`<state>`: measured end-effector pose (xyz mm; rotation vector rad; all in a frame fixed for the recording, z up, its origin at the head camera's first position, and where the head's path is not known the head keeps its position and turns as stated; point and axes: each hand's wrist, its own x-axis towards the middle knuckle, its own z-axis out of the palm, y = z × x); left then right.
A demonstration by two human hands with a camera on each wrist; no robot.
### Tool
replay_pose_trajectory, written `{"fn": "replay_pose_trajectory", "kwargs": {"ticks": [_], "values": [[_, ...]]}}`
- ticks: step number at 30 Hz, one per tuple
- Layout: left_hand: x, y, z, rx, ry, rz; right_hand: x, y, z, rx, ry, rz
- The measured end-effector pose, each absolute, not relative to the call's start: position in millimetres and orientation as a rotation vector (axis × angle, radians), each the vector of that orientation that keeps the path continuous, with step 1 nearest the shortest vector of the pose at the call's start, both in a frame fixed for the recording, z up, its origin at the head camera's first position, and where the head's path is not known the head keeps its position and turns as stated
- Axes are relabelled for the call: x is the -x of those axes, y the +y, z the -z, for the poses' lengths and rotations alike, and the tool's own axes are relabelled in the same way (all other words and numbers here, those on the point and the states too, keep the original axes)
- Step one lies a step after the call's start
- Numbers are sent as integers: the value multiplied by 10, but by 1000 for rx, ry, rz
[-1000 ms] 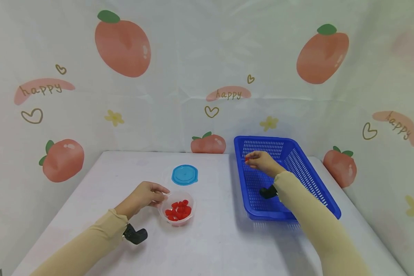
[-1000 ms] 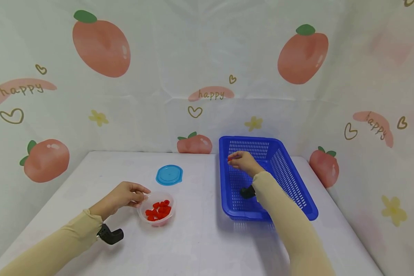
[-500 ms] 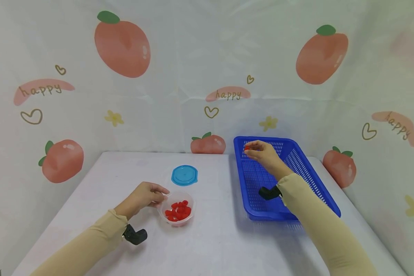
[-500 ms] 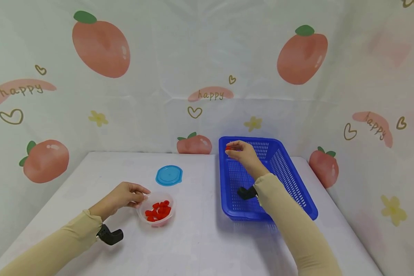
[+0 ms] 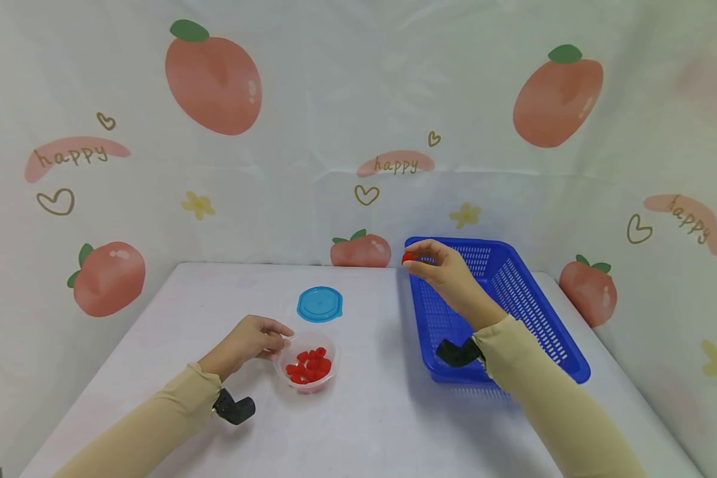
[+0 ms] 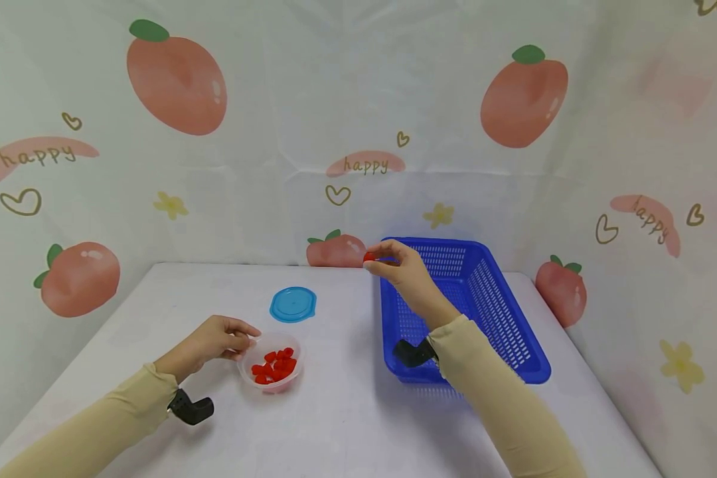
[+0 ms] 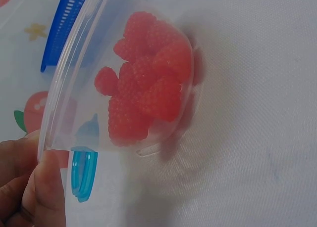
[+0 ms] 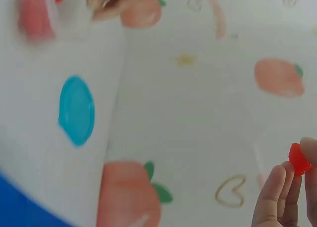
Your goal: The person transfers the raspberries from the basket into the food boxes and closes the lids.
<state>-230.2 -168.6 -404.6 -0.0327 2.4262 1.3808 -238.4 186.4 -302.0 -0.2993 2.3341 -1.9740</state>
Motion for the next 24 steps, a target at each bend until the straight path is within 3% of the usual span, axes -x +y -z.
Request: {"fn": "replay_pose_trajectory", "kwargs": {"ticks": [11,24], "values": [[2287,-1689,4038,37,2424,-1388,2096,1502,3038,437,2207,2063],[2304,-1700,4069,29,2428,-1395,1878,1098,3356,473,2150,1940]]}}
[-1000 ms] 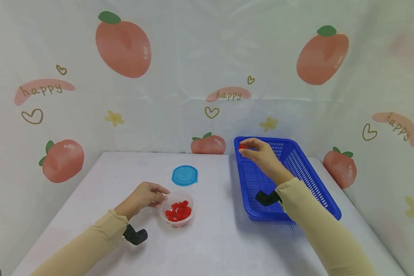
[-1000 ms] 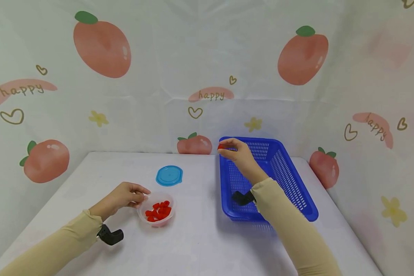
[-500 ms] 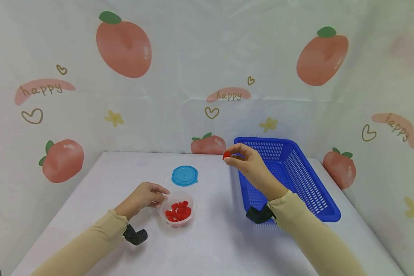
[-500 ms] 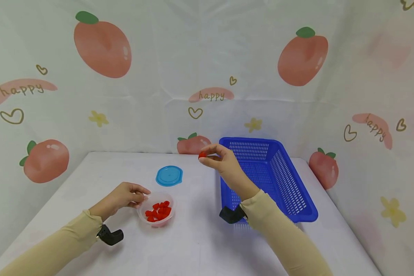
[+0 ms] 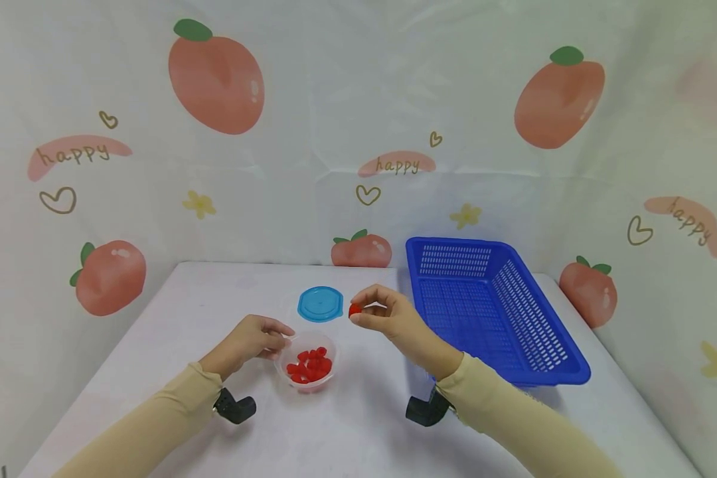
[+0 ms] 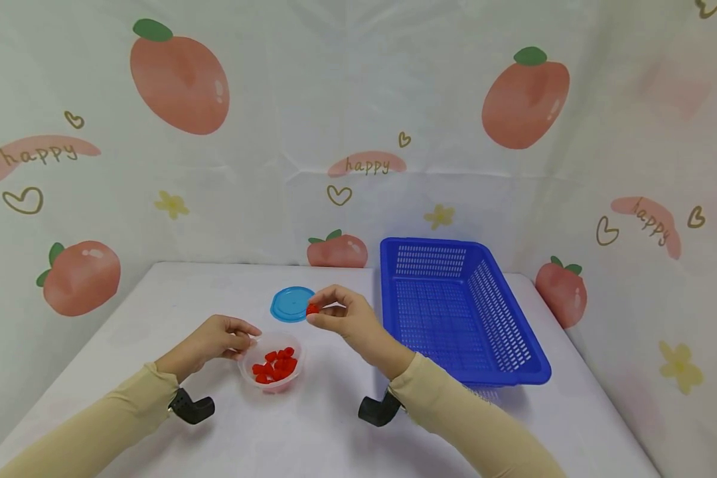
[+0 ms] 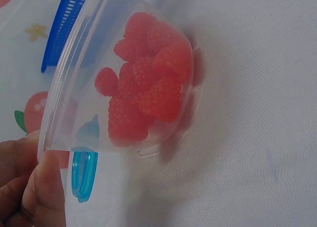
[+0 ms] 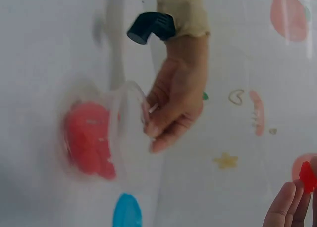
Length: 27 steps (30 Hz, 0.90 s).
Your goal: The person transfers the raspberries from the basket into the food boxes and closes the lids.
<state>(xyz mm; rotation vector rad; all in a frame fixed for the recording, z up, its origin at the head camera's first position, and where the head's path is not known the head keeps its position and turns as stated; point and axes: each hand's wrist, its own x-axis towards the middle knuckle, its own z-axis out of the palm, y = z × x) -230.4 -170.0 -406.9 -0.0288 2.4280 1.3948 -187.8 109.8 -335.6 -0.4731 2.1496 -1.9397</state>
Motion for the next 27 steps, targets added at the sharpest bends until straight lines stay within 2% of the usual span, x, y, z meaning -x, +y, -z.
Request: {"fn": "replay_pose_trajectory", "kwargs": {"ticks": [15,27], "values": [[2302,-1685,4060,45,2429,-1392,1801,762,3866,296,2091,1925],[2304,-1692,4073,35,2427,-1394,1882,674,4173,200,2144,1896]]}}
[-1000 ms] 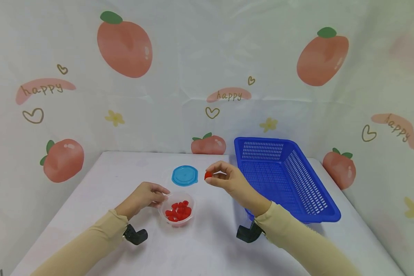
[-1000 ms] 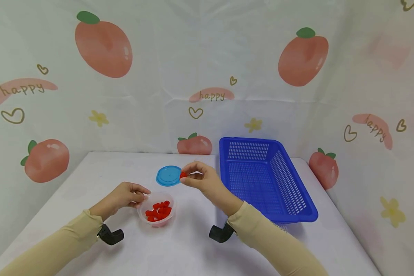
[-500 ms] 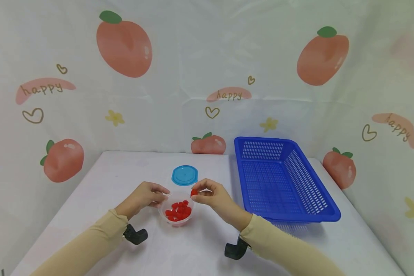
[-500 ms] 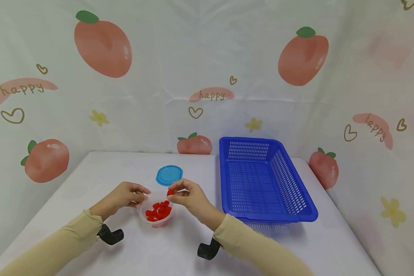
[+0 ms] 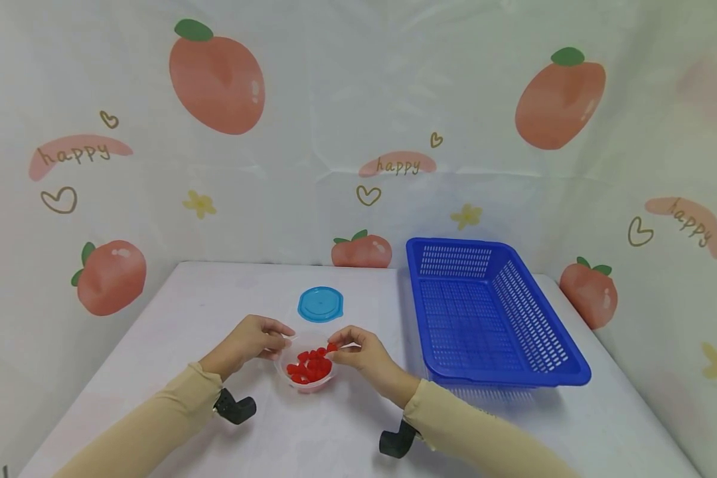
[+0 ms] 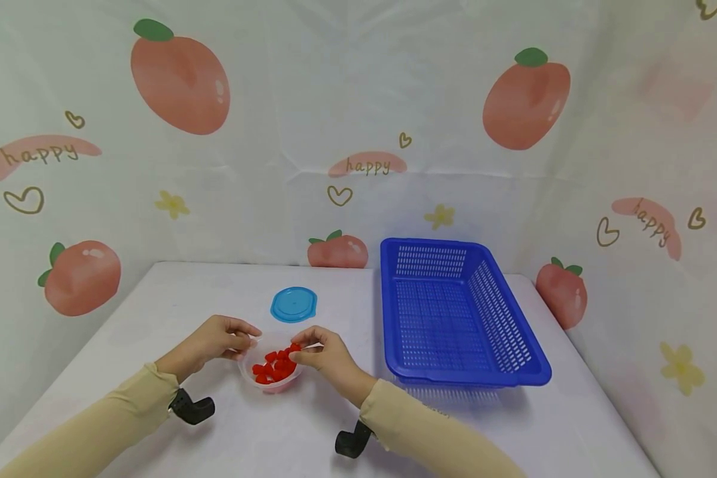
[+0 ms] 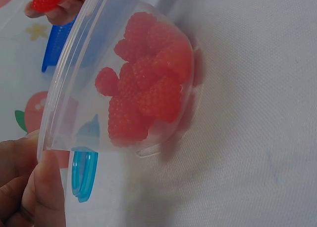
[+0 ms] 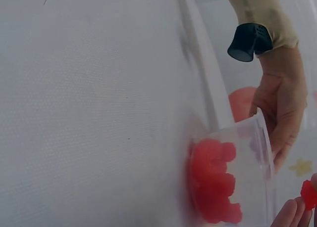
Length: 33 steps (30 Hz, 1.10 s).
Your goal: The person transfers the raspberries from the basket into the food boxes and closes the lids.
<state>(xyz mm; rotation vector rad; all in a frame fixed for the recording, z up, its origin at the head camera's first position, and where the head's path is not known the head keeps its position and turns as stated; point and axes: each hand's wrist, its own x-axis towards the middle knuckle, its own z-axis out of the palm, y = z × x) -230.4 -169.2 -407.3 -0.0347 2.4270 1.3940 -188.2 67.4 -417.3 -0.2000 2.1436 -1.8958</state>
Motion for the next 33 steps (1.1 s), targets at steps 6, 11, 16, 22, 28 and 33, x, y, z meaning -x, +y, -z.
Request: {"fn": "replay_pose_trajectory", "kwargs": {"ticks": [6,11,16,22,28,33], "values": [[2287,-1704,4053,12,2420,-1400,1888,662,4200,187,2146,1879],[2278,-1716,4042,-6,2408,-1403,1878,650,4191,196,2139,1876],[2283,-1720,4048,-1,2408,-1405,1889,636,4191,194,2149,1865],[2281,-1714,4039,0,2410,-1403,1895,634,4187,201,2160,1856],[2290,-1714,4054,10,2426,-1388,1892,638,4167,196,2145,1849],[2310,-1711,4057,7,2416,-1384,1900,642,4174,204,2146,1844]]}}
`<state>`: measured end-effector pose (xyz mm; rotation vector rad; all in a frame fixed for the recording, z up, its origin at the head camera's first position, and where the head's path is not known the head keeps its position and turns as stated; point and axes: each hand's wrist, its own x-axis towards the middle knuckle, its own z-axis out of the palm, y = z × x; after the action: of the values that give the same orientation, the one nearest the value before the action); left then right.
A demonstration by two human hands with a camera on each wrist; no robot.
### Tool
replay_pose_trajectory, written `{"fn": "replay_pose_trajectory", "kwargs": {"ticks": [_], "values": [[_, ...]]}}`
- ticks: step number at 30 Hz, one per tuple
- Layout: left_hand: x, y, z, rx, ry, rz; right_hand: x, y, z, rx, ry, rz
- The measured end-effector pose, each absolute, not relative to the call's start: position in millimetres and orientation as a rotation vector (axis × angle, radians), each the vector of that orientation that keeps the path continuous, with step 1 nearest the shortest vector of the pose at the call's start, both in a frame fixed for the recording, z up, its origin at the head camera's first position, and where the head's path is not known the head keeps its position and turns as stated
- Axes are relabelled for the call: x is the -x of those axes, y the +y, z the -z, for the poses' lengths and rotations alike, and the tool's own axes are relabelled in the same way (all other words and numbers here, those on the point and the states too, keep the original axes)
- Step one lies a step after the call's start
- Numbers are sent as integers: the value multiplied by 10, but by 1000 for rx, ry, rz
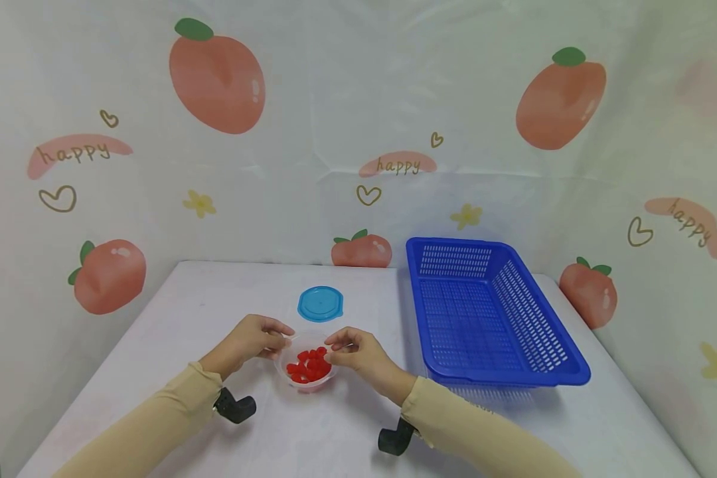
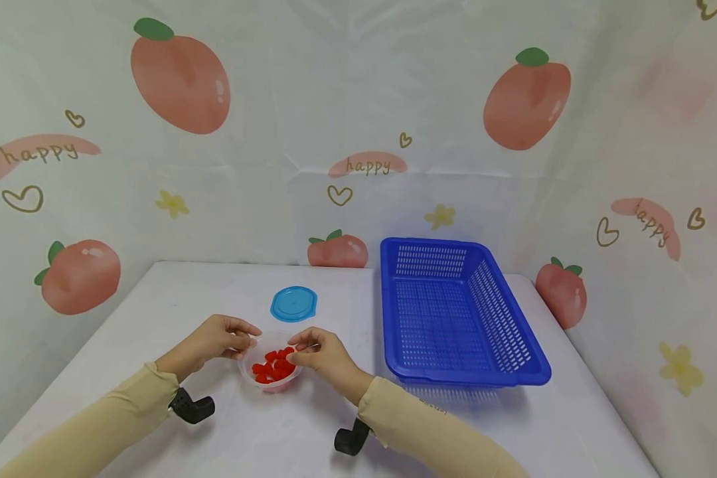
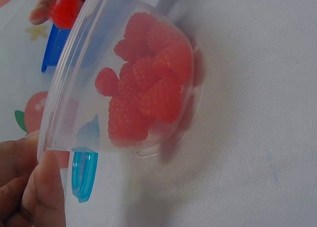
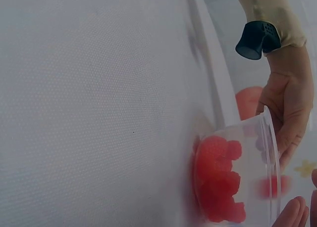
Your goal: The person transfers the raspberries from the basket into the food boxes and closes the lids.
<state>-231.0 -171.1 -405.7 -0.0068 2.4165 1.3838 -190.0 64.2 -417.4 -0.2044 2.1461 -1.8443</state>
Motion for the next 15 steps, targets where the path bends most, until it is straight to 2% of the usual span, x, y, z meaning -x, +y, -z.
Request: {"fn": "replay_pose_trajectory", "kwargs": {"ticks": [15], "values": [[2300,-1702,4062,30,2421,-1392,1879,660,4162,216,2132,1858]]}}
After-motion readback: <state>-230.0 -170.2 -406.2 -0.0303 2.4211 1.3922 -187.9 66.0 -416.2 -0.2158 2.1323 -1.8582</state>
